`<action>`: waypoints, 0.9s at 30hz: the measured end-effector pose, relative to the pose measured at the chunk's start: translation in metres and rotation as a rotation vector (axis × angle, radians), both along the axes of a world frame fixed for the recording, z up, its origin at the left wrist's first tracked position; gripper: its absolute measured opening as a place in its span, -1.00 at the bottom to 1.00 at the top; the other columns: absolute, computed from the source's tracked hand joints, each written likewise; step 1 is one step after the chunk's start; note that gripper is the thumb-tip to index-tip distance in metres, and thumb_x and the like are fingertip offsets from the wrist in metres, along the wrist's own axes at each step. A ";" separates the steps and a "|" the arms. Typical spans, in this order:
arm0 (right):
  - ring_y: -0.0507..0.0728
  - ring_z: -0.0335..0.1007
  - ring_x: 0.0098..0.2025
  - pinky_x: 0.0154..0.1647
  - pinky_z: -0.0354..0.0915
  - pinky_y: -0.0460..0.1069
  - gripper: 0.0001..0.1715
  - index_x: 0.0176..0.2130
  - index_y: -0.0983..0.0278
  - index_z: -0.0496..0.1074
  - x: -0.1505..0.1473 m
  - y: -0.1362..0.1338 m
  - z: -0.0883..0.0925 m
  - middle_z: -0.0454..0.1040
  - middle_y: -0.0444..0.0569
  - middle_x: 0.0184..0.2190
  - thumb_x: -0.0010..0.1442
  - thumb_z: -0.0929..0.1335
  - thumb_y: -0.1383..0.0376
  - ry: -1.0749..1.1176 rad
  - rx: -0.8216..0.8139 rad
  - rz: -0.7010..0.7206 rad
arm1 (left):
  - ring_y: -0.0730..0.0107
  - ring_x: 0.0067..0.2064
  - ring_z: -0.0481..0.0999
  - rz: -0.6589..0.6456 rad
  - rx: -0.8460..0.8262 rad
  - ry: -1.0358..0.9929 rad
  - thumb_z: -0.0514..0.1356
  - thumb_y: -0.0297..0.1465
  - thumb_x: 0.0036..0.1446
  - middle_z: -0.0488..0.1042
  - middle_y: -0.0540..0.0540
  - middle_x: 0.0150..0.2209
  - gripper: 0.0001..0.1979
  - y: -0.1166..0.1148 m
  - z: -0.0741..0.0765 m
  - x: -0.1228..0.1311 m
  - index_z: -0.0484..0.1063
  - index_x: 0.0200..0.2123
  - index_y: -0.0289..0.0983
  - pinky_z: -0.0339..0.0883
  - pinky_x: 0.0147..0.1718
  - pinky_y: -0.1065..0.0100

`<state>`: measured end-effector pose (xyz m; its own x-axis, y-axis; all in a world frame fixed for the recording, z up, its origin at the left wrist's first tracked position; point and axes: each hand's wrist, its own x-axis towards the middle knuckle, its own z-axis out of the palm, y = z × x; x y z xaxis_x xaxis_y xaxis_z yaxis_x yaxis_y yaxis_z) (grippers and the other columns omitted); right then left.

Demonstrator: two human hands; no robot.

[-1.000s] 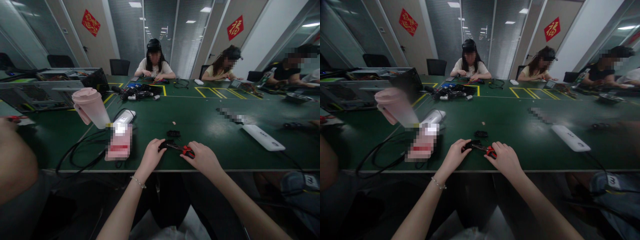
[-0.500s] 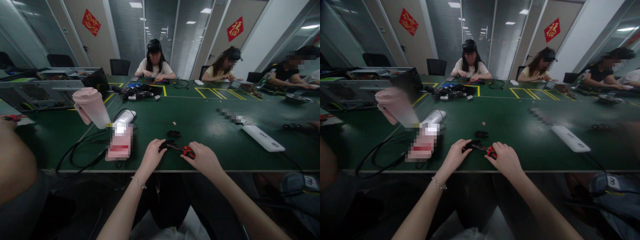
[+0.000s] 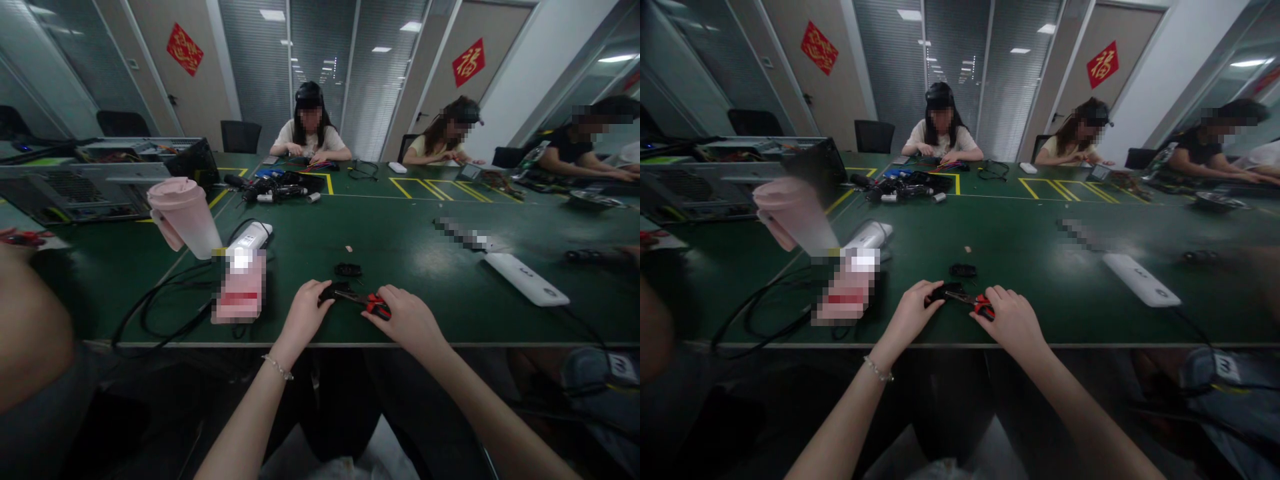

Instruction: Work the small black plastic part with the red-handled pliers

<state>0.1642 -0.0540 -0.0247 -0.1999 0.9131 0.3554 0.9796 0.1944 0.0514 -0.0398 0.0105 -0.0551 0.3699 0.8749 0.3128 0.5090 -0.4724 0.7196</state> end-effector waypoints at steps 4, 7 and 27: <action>0.10 0.25 -0.40 -0.40 0.10 -0.03 -0.67 -0.37 0.26 0.26 0.000 0.000 0.000 0.36 -0.04 -0.41 0.08 0.28 0.03 -0.009 0.007 0.004 | 0.34 -0.24 0.39 0.003 0.001 -0.002 0.17 -0.50 0.03 0.39 -0.08 -0.27 -0.65 0.000 0.000 0.000 0.37 -0.06 -0.28 0.31 -0.18 0.28; 0.10 0.24 -0.39 -0.40 0.09 -0.03 -0.68 -0.36 0.26 0.26 0.000 0.001 0.001 0.36 -0.03 -0.41 0.08 0.29 0.05 -0.025 0.014 0.011 | 0.34 -0.23 0.39 0.004 -0.004 0.000 0.17 -0.50 0.03 0.39 -0.08 -0.26 -0.65 0.000 0.000 0.001 0.37 -0.06 -0.29 0.32 -0.19 0.28; 0.10 0.24 -0.39 -0.39 0.12 -0.03 -0.66 -0.36 0.26 0.26 0.000 0.000 0.002 0.35 -0.05 -0.41 0.07 0.29 0.04 0.003 -0.025 -0.015 | 0.36 -0.26 0.39 0.009 -0.027 -0.009 0.17 -0.50 0.03 0.38 -0.08 -0.26 -0.66 0.000 0.001 0.001 0.38 -0.07 -0.29 0.32 -0.21 0.29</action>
<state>0.1644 -0.0538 -0.0230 -0.1854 0.9244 0.3333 0.9825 0.1812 0.0438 -0.0392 0.0101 -0.0539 0.3596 0.8863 0.2918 0.5065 -0.4481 0.7367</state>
